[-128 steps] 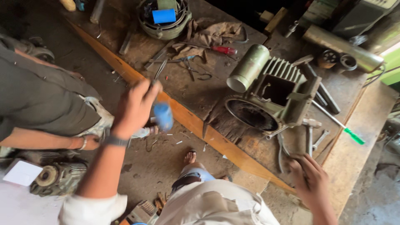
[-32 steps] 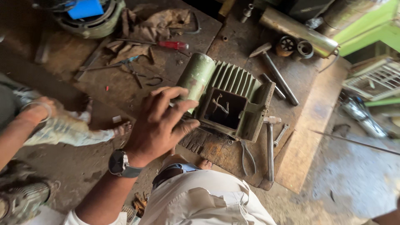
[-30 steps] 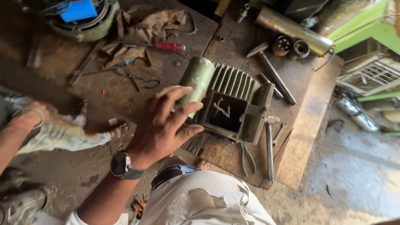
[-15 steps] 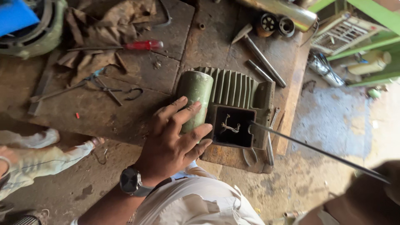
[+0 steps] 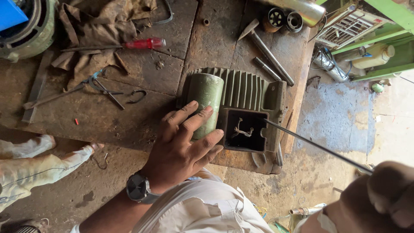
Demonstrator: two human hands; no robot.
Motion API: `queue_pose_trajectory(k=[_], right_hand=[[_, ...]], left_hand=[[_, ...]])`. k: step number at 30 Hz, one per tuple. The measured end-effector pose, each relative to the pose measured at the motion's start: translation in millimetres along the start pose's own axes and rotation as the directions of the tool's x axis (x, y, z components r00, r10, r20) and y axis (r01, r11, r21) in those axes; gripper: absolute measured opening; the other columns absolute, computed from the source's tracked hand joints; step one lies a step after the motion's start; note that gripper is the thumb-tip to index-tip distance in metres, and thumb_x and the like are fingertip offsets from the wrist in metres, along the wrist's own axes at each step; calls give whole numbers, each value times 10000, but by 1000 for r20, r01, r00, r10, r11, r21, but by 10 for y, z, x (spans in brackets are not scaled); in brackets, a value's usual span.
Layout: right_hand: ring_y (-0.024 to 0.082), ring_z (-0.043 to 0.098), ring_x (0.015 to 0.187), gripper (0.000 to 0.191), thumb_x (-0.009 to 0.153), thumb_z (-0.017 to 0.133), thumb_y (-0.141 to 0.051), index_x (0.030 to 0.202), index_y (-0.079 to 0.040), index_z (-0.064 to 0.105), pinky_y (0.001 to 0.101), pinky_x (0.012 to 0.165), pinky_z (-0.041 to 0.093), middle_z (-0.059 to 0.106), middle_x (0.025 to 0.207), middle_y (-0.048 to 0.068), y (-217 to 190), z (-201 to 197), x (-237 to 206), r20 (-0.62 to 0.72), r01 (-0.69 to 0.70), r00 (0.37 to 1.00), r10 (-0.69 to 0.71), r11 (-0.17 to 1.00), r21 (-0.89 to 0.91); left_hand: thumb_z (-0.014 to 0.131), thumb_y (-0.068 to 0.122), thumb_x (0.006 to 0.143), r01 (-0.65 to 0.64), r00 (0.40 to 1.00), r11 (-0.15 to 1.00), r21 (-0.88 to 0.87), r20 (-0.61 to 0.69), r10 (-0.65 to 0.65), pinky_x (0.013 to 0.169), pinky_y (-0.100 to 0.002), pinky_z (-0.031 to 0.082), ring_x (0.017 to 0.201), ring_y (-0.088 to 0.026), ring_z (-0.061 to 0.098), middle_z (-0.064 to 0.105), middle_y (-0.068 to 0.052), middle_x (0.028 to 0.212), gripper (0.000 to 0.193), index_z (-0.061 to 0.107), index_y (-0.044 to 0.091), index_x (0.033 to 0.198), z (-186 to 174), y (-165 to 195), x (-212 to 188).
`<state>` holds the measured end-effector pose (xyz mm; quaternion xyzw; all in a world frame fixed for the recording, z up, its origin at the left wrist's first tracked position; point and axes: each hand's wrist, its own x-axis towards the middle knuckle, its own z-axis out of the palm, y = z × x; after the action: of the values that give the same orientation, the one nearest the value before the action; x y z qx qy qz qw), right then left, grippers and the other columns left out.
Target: The person works on an electric motor on a cluttered workbench, using pliers and a screwdriver to loosen and pull wiring from the motor's terminal box, then removes the motor housing and uses a screwdriver and hammer to pry and extract old burnt windings from the stator, pulling out wire coils by hand.
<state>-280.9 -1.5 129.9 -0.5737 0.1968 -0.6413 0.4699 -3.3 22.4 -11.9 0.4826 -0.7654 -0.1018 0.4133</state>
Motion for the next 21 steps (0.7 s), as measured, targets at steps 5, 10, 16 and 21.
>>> queue_pose_trajectory(k=[5,10,16,21], right_hand=[[211,573,747,193,1011,723,-253,1026,-113,591,338,676,465,577,866,82,5,39,-47,-7,6,1000,-6,1000,5],[205,561,736,191,1002,718,-245,1010,-115,579,333,667,456,564,854,76,-16,78,-135,-19,20,1000,-20,1000,16],[198,548,722,190,991,713,-234,991,-117,564,327,656,445,549,839,69,-42,220,-176,-31,21,999,-20,999,35],[191,536,711,191,982,709,-225,975,-119,551,322,647,437,537,827,63,-88,235,-20,-12,-29,999,29,998,47]], left_hand=[[812,385,924,-3,1000,1000,8,-4,3,1134,-545,401,1416,-350,416,486,-85,1486,411,634,248,1268,2,0,-14],[808,368,943,-4,1000,1000,19,-14,4,1145,-531,403,1417,-352,419,491,-90,1480,387,634,243,1266,10,17,-22],[815,352,944,-9,1000,1000,18,-22,10,1155,-520,408,1420,-361,421,486,-103,1488,396,629,232,1272,13,31,-20],[811,338,944,1,1000,1000,25,-21,-1,1154,-511,417,1419,-359,426,490,-95,1492,376,628,226,1254,-5,65,-30]])
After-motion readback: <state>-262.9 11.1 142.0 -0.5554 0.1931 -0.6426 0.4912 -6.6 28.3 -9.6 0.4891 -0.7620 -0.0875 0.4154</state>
